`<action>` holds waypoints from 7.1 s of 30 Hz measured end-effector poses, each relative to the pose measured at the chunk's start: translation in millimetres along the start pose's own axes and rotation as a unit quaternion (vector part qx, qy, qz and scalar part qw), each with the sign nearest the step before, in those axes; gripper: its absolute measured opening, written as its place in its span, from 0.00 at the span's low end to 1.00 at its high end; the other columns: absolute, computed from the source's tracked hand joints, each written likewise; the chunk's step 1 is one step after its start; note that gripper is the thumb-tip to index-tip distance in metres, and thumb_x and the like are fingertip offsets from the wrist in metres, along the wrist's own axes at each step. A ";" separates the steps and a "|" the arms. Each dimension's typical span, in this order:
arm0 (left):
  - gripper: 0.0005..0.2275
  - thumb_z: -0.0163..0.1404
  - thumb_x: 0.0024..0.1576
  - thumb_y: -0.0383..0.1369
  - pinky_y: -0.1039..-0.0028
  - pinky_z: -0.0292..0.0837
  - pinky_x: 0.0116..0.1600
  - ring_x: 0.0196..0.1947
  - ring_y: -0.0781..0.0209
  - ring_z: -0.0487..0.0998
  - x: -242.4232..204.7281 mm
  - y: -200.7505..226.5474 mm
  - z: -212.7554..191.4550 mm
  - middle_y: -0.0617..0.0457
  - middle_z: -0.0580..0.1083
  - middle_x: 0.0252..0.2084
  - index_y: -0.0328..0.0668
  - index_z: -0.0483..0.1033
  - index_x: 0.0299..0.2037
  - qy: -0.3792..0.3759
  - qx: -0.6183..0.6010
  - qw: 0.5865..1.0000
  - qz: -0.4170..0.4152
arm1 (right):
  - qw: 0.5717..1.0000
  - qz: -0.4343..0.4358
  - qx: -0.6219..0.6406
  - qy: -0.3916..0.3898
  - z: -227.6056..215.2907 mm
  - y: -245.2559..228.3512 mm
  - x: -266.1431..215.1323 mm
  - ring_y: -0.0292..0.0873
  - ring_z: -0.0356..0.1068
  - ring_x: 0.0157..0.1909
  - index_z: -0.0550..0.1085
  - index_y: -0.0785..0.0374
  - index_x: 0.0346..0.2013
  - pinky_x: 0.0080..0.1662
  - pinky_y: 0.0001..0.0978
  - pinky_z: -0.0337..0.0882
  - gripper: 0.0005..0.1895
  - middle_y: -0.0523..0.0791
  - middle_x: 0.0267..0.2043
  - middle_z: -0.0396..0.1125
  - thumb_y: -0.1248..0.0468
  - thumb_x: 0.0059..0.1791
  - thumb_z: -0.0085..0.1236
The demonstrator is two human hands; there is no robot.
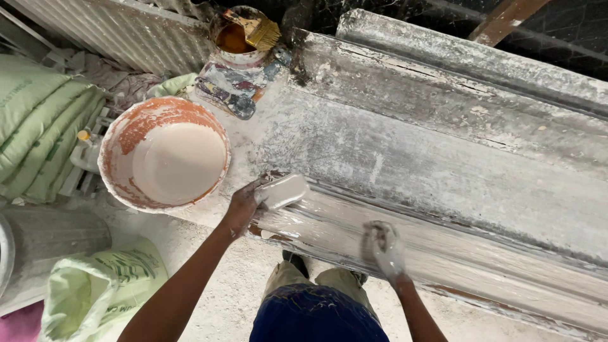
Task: The person repeatedly scoops a white paste from a bucket and spreads it along the grooves of a long decorative molding piece. They use a small trowel to smooth the paste into the grooves and occasionally wipe the surface with a cloth. The person works along the length of the molding, refilling the trowel as needed.
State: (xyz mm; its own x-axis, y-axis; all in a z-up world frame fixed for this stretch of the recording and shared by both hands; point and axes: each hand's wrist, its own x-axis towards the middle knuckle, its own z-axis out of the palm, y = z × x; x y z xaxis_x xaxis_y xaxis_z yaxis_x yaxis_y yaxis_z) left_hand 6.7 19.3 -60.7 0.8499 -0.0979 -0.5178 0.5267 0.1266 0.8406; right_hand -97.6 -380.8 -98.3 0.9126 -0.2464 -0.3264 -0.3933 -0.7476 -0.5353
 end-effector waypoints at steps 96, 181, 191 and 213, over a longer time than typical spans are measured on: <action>0.18 0.63 0.50 0.36 0.60 0.77 0.46 0.42 0.48 0.76 -151.0 -448.7 1574.1 0.38 0.74 0.46 0.41 0.82 0.50 -0.060 0.433 0.819 0.373 | 0.971 -0.060 -0.173 0.154 -822.3 1349.0 -53.0 0.69 0.42 0.75 0.59 0.48 0.73 0.66 0.75 0.43 0.34 0.52 0.80 0.43 0.51 0.51 0.49; 0.21 0.58 0.56 0.47 0.50 0.78 0.49 0.55 0.35 0.72 -131.2 -260.6 757.4 0.36 0.69 0.58 0.57 0.77 0.58 0.344 0.504 0.742 0.277 | 0.863 -0.473 -0.175 -0.004 -305.4 509.5 86.7 0.62 0.27 0.80 0.48 0.51 0.76 0.71 0.63 0.32 0.35 0.50 0.81 0.35 0.47 0.56 0.36; 0.17 0.61 0.59 0.42 0.67 0.68 0.68 0.38 0.61 0.83 -100.7 -140.0 453.2 0.50 0.83 0.42 0.52 0.78 0.57 0.381 0.264 0.865 0.193 | 0.853 -0.444 -0.266 -0.062 -171.2 258.9 79.2 0.60 0.26 0.80 0.46 0.56 0.76 0.71 0.64 0.32 0.38 0.50 0.80 0.35 0.45 0.54 0.39; 0.16 0.49 0.63 0.30 0.50 0.78 0.51 0.56 0.37 0.74 17.0 64.2 -150.2 0.37 0.72 0.55 0.54 0.73 0.61 0.271 0.655 0.686 0.165 | 0.954 -0.297 -0.030 0.040 29.5 4.1 13.7 0.53 0.41 0.79 0.66 0.64 0.64 0.74 0.52 0.39 0.24 0.47 0.71 0.60 0.56 0.55 0.44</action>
State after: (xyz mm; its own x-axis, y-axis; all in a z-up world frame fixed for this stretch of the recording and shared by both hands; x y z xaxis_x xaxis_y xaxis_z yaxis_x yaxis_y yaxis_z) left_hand 57.5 174.0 -39.5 0.9876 0.1487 0.0497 0.1387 -0.9764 0.1654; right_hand -90.0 -369.1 -127.9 0.9788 0.1878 0.0818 0.2009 -0.8033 -0.5606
